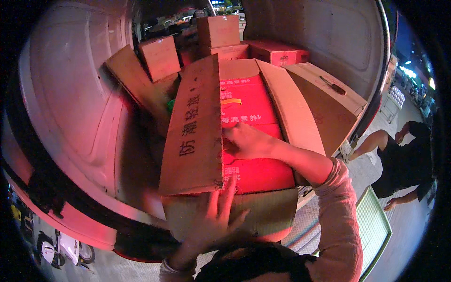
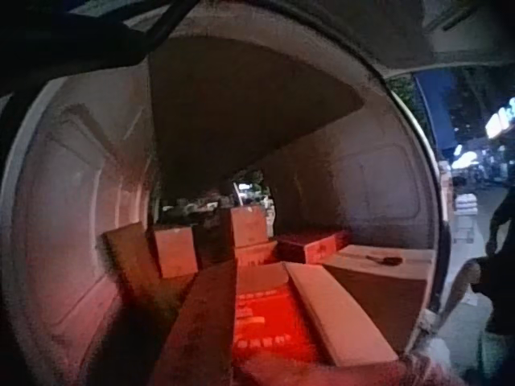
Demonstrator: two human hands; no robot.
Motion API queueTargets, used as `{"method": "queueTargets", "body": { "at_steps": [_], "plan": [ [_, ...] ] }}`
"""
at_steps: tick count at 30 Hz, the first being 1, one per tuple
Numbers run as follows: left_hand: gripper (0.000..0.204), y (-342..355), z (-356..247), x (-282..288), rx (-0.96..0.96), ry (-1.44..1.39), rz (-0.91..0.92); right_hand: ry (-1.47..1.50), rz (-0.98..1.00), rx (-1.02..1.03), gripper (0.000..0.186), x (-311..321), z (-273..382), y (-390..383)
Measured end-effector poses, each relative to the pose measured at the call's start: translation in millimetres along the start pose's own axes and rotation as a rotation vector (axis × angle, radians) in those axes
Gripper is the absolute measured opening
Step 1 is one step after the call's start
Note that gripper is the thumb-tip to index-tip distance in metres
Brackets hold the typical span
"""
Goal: The person unloads cardboard boxes from a van, places a green checkered tray on the ground, and then removes red product boxes from a larger cardboard box, placing them onto the tray. The person then walks toward a market stall area.
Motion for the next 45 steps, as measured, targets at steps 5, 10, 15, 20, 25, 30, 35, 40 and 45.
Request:
{"method": "queueTargets", "body": {
  "at_steps": [5, 10, 15, 20, 25, 30, 35, 40, 45],
  "plan": [
    [0.074, 31.9, 49.6, 21.7, 0.212, 0.012, -0.360, 0.456, -0.276, -0.023, 0.018, 19.0, 8.5, -2.5],
    [0.076, 23.2, 76.3, 47.4, 0.216, -0.058, -0.630, 0.529, -0.311, -0.097, 0.024, 26.9, 26.7, 3.8],
    [0.077, 14.0, 84.5, 44.7, 0.191, -0.251, -0.735, 0.686, -0.259, -0.143, 0.025, 19.8, 14.7, 14.7],
    [0.081, 6.2, 93.2, 41.8, 0.159, -0.330, -0.813, 0.553, -0.117, -0.173, 0.018, 27.2, 23.3, 39.1],
    [0.086, -3.6, 107.5, 33.5, 0.186, -0.389, -0.926, 0.375, -0.008, -0.273, 0.032, 37.7, 38.0, 61.2],
    [0.094, -8.1, 106.8, 35.5, 0.189, -0.473, -1.051, 0.236, 0.000, -0.277, 0.042, 46.9, 44.7, 62.0],
    [0.094, -11.4, 111.3, 32.2, 0.255, -0.368, -1.082, 0.131, -0.140, -0.185, 0.045, 71.1, 46.4, 58.6],
    [0.092, -14.5, 105.6, 26.8, 0.314, -0.235, -1.144, 0.149, -0.210, -0.099, 0.042, 127.1, 49.8, 45.2],
    [0.098, -12.4, 104.8, 36.9, 0.156, -0.456, -1.245, 0.151, -0.415, -0.278, 0.041, 198.3, 68.6, 53.7]
  ]
}}
Point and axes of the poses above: each hand's wrist, its own y-axis towards the middle knuckle, its own x-axis out of the back of the hand, z = x × y, the point moved 8 cm from there along y, towards the middle knuckle, and after that the axes turned 15 degrees about y, right-handed, at the moved point
